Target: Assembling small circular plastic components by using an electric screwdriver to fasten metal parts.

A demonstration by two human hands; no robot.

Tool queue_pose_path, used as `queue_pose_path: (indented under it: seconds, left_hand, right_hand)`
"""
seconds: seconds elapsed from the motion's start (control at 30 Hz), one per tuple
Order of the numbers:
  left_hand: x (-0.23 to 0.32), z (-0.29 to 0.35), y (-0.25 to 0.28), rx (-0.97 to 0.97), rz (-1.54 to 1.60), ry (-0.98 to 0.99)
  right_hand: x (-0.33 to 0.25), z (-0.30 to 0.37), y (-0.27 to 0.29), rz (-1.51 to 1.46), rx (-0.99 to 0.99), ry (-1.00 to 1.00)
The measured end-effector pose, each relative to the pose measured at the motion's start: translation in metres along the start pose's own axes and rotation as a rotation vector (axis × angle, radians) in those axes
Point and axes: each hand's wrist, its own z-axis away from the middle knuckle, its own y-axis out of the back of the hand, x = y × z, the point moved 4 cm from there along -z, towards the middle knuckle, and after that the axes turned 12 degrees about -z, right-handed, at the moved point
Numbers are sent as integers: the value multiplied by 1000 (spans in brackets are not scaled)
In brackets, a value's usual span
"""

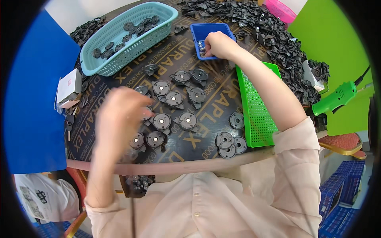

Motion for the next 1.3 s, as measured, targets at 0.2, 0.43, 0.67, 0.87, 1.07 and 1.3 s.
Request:
queue_pose_path:
  seconds: [0.2,0.43,0.67,0.87,1.07,1.3]
  left_hand:
    - [143,15,-61,-151,176,-108]
    - [149,9,-62,-186,332,-19]
    - [111,19,-60,-355,1508,708]
    - [101,20,-66,-431,1761,799]
    - [106,24,-58,-291,1953,773]
    - [100,38,-65,-300,1922,817]
  right_hand:
    - [-1,1,8,100,185,-15]
    - [2,15,36,-74,241,46]
    - [-60,103,68,-656,49,94]
    - [-95,186,37,-918,-178,41]
    - [-88,194,13,-1108,-186,-140]
    - [-72,171,34,-1006,-43,-100]
